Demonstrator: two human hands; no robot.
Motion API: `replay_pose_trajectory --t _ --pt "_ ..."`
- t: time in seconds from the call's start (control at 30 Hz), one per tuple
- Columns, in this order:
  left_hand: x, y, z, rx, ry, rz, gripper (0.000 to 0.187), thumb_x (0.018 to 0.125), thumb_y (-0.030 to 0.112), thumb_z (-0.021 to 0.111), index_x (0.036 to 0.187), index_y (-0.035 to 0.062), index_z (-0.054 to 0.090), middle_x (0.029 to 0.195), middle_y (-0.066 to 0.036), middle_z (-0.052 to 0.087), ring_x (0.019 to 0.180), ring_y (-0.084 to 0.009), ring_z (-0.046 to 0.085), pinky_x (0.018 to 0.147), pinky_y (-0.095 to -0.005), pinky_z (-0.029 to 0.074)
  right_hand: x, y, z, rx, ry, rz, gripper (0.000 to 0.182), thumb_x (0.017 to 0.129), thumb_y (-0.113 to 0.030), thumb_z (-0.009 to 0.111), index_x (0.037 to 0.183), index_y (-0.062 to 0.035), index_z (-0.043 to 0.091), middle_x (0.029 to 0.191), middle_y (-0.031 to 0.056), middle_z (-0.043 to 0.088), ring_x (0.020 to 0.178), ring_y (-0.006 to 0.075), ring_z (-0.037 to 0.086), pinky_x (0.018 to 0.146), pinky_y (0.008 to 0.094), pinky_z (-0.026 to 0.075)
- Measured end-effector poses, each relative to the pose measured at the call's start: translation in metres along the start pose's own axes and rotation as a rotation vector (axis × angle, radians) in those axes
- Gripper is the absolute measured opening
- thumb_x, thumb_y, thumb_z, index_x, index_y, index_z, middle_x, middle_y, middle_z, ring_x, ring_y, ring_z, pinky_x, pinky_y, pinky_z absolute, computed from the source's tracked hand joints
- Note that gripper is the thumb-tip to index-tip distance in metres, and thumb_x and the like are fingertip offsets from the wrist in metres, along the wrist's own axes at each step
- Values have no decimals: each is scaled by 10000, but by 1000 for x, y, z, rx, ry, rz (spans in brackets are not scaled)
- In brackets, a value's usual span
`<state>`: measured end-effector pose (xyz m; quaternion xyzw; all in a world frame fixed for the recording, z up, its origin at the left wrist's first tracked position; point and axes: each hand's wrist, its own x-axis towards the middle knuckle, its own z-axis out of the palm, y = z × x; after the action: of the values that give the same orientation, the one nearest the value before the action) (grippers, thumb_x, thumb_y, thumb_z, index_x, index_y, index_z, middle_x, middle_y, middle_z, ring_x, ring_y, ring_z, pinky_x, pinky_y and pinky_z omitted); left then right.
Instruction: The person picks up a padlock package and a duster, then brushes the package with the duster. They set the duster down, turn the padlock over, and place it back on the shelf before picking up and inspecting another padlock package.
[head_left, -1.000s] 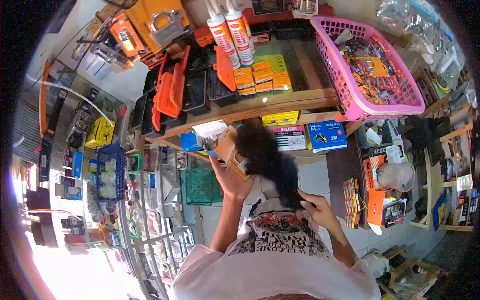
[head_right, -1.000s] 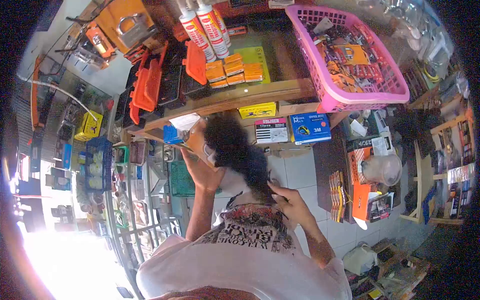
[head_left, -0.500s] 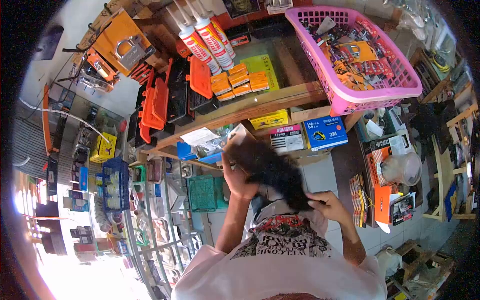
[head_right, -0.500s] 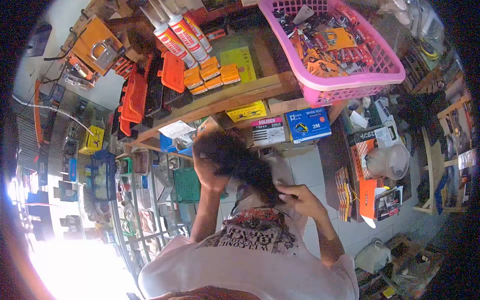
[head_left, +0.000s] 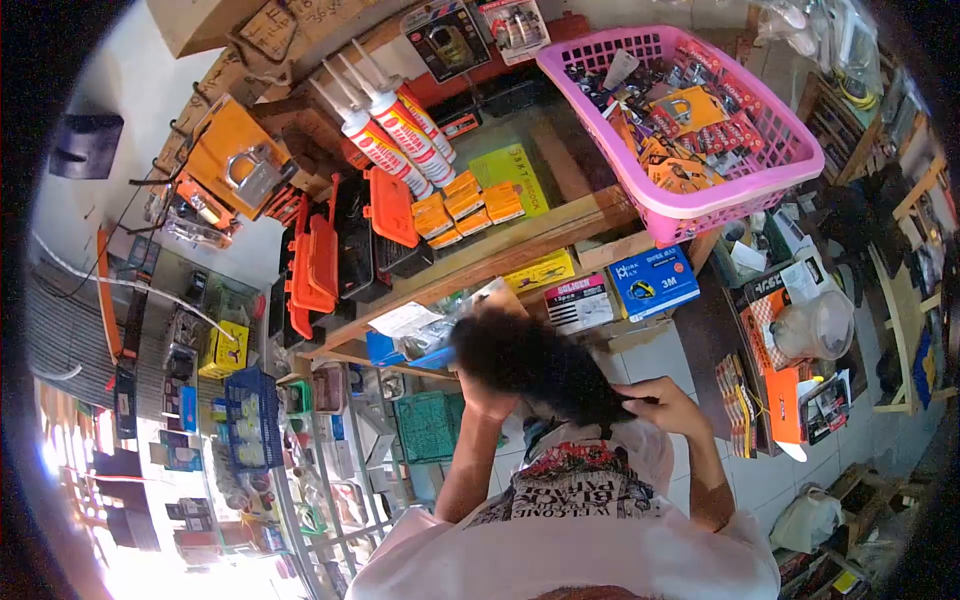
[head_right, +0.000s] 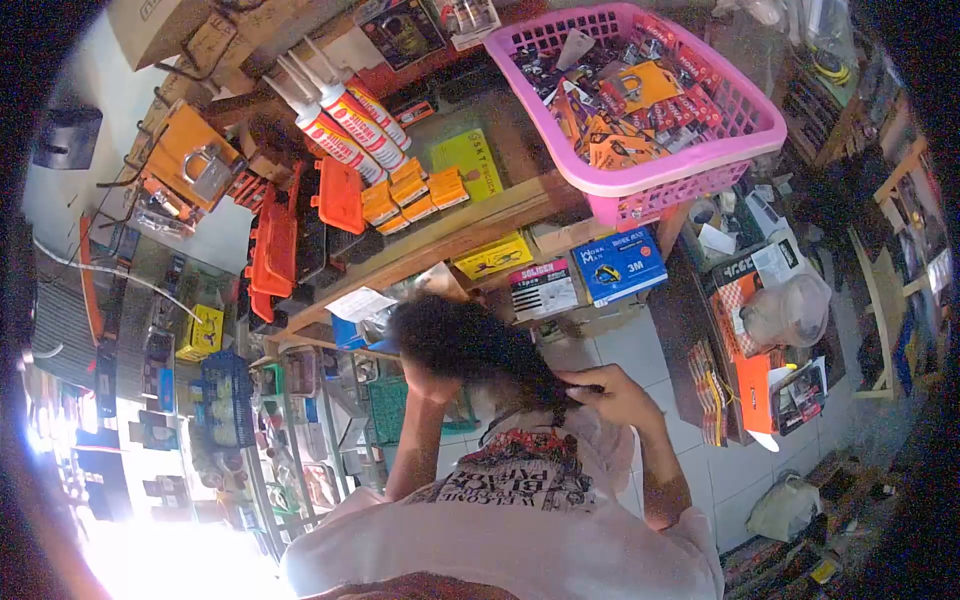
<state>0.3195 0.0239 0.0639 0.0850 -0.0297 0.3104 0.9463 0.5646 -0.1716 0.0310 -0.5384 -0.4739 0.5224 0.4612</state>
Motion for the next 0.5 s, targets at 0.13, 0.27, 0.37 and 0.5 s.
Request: replay_pose_trajectory --t 0.13,0.27,0.37,0.5 --pt "12 -10 1 60 195 41 489 997 469 471 1374 166 542 1328 -106 569 1317 -288 456 1160 -483 263 -1 8 -8 20 25 37 346 922 -45 667 1263 0 635 1190 139 710 1073 139 638 952 267 472" --pt "25 -34 14 926 392 168 533 1003 496 422 1419 175 515 1423 -96 529 1380 -298 419 1178 -497 247 1 8 -19 -8 -11 21 337 928 -57 671 1259 -1 639 1181 129 715 1050 125 635 930 265 479" --pt "29 -36 16 153 414 137 545 979 476 502 1420 157 515 1399 -96 553 1353 -332 446 1163 -519 274 0 14 -23 -13 15 140 328 932 -66 672 1252 -2 644 1142 126 729 1013 138 651 909 269 489" --pt "35 -36 -2 1704 454 95 487 1034 449 390 1383 130 508 1404 -102 533 1316 -335 470 1158 -509 309 5 3 -39 -60 -37 20 326 927 -73 678 1247 -12 651 1128 129 733 1019 148 667 906 279 498"
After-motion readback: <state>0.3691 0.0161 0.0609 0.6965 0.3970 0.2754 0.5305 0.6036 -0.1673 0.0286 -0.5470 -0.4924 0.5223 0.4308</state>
